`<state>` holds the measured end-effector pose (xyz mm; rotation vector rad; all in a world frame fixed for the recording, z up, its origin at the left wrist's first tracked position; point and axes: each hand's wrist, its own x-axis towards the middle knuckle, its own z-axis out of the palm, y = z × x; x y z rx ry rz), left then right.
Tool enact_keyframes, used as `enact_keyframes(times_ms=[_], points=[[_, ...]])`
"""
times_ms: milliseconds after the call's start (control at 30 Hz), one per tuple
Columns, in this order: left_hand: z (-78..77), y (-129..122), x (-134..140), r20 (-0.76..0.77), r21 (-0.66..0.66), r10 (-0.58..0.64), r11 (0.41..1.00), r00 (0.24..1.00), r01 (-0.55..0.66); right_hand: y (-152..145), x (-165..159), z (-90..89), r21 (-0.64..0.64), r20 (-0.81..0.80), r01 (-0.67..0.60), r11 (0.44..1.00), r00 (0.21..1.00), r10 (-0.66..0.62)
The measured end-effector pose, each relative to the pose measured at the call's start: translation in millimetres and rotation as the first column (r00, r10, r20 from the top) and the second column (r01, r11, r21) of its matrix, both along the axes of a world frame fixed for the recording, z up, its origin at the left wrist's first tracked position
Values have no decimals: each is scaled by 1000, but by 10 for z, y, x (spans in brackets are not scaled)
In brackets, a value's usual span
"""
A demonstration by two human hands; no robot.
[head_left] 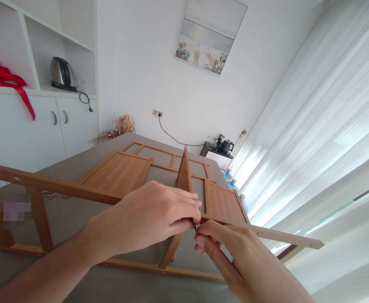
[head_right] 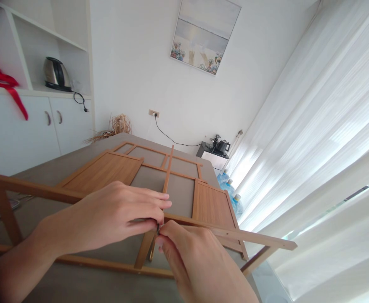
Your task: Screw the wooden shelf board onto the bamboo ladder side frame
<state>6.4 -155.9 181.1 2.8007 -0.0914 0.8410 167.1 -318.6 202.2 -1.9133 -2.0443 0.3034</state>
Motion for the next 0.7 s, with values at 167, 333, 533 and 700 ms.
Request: enact_keyframes(times_ms=[167, 333, 533, 700], points=[[-4, 2, -5, -15, 0, 3, 1000, 1000, -3, -1, 28, 35, 38, -5, -37, 999, 999, 38], [5, 0, 3, -16, 1, 4, 1000, 1000, -4, -2, 38, 46, 82, -9, -36, 996, 999, 37], [-1, -8, 5, -18, 0, 8, 1000, 1000, -8, -9, 63, 31, 6, -11, -13, 1000, 1000, 13], [-9, -11, -1, -24, -5, 14, 1000, 1000, -14, -95, 45, 60, 42, 45, -91, 995, 995, 89]])
